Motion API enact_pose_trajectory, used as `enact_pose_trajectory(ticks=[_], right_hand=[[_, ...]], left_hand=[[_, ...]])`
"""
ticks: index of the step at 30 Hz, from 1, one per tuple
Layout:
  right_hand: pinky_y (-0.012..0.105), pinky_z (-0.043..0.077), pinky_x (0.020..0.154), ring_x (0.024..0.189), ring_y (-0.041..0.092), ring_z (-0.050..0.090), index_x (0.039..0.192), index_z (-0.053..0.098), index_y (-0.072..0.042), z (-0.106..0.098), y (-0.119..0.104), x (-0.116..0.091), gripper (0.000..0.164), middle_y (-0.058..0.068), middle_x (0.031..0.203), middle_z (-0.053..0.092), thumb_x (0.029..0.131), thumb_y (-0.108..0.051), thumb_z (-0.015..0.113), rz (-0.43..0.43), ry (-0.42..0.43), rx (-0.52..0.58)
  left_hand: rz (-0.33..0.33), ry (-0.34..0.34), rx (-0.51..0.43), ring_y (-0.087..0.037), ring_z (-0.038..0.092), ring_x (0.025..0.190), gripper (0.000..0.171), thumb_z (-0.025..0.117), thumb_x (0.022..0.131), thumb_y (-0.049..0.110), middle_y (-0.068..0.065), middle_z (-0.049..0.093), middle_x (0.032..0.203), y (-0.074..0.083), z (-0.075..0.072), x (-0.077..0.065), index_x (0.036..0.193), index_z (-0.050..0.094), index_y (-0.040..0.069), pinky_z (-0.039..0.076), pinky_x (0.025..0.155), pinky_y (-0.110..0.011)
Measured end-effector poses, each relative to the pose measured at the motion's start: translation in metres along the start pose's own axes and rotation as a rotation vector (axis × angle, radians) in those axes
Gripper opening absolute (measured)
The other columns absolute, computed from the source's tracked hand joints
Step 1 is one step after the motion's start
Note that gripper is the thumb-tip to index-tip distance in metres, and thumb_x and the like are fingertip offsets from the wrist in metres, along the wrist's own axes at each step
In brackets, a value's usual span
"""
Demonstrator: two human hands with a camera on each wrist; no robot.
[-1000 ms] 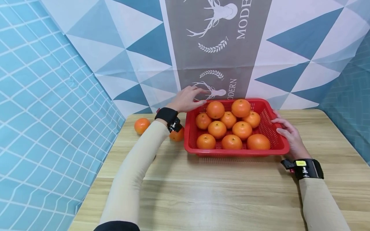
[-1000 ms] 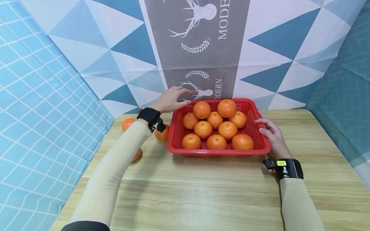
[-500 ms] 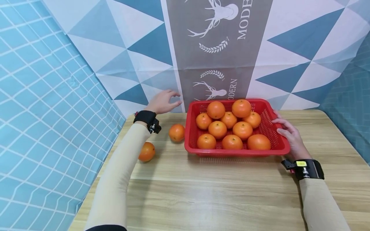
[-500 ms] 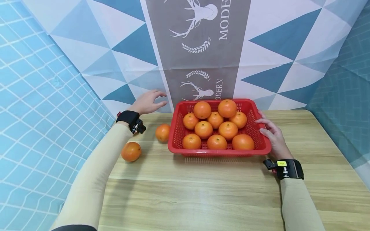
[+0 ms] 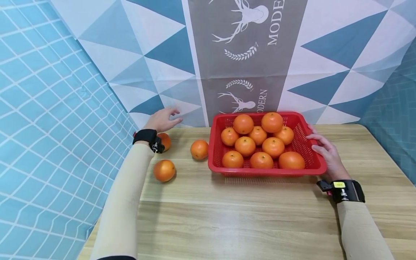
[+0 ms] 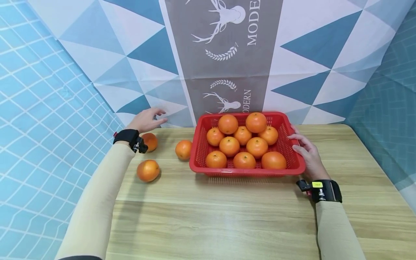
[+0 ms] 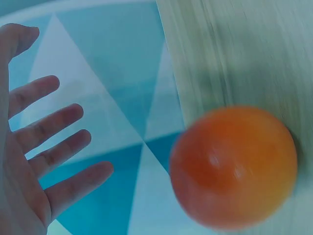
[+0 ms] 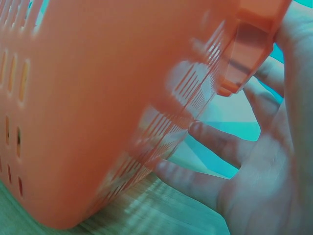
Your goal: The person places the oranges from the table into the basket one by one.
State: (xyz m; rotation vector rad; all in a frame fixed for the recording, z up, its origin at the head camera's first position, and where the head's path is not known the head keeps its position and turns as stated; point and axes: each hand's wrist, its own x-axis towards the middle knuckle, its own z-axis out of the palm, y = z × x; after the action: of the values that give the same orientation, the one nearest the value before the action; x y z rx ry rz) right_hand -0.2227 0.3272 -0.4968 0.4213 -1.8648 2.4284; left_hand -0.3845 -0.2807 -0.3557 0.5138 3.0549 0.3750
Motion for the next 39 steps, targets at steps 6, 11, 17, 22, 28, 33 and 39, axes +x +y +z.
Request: enact_pose_trajectory(ticks=[6,11,17,22,28,33,39], right_hand=[[0.02,0.064,0.103,0.17,0.022,0.019,0.159,0.057,-0.006,0.003,-0.002,-0.001,0.043,-0.01,0.192,0.015,0.117,-0.008,0.047,0.008,0.011,0.009],[0.02,0.064,0.102,0.17,0.022,0.019,0.158,0.058,-0.008,0.003,-0.003,0.0,0.043,-0.012,0.192,0.015,0.117,-0.009,0.048,0.019,0.02,0.0],[0.021,0.064,0.103,0.168,0.022,0.02,0.159,0.056,-0.006,0.001,-0.002,-0.001,0.044,-0.01,0.192,0.015,0.117,-0.007,0.047,-0.008,-0.007,0.014],[0.02,0.064,0.103,0.169,0.022,0.02,0.16,0.055,-0.007,0.001,-0.003,0.001,0.044,-0.011,0.192,0.015,0.117,-0.009,0.048,0.01,0.01,-0.01],[0.021,0.064,0.103,0.168,0.021,0.022,0.159,0.056,-0.005,0.001,-0.002,0.0,0.043,-0.01,0.192,0.015,0.117,-0.007,0.047,-0.011,-0.009,0.012],[0.021,0.064,0.104,0.168,0.02,0.022,0.159,0.057,-0.005,0.001,-0.002,0.0,0.043,-0.009,0.192,0.016,0.117,-0.007,0.047,-0.019,-0.011,0.016],[0.02,0.064,0.103,0.169,0.021,0.02,0.159,0.056,-0.007,0.002,-0.003,0.0,0.043,-0.011,0.192,0.015,0.117,-0.008,0.048,0.0,0.005,-0.015]], left_hand=[[-0.098,-0.052,0.015,-0.049,0.058,0.145,0.067,0.053,0.114,0.051,-0.03,0.06,0.16,-0.028,0.0,-0.011,0.164,0.054,0.006,0.049,0.123,-0.067],[-0.157,-0.103,-0.01,-0.052,0.056,0.148,0.069,0.05,0.113,0.051,-0.032,0.057,0.163,-0.042,-0.002,-0.02,0.165,0.051,0.005,0.048,0.124,-0.068],[-0.146,-0.179,-0.103,-0.053,0.053,0.152,0.068,0.05,0.112,0.042,-0.035,0.053,0.166,-0.049,-0.002,-0.029,0.168,0.047,0.004,0.045,0.127,-0.069],[-0.171,-0.259,-0.205,-0.053,0.053,0.152,0.072,0.05,0.111,0.039,-0.037,0.044,0.173,-0.055,0.004,-0.032,0.173,0.038,0.003,0.055,0.116,-0.064],[-0.209,-0.335,-0.264,-0.054,0.052,0.151,0.075,0.05,0.111,0.04,-0.038,0.04,0.173,-0.054,0.009,-0.036,0.173,0.035,0.002,0.055,0.118,-0.065],[-0.191,-0.351,-0.236,-0.052,0.058,0.142,0.072,0.054,0.111,0.04,-0.039,0.046,0.168,-0.051,0.014,-0.036,0.17,0.04,0.001,0.058,0.109,-0.059],[-0.166,-0.349,-0.206,-0.054,0.053,0.147,0.071,0.053,0.111,0.038,-0.039,0.043,0.17,-0.053,0.021,-0.036,0.169,0.042,-0.001,0.052,0.118,-0.062]])
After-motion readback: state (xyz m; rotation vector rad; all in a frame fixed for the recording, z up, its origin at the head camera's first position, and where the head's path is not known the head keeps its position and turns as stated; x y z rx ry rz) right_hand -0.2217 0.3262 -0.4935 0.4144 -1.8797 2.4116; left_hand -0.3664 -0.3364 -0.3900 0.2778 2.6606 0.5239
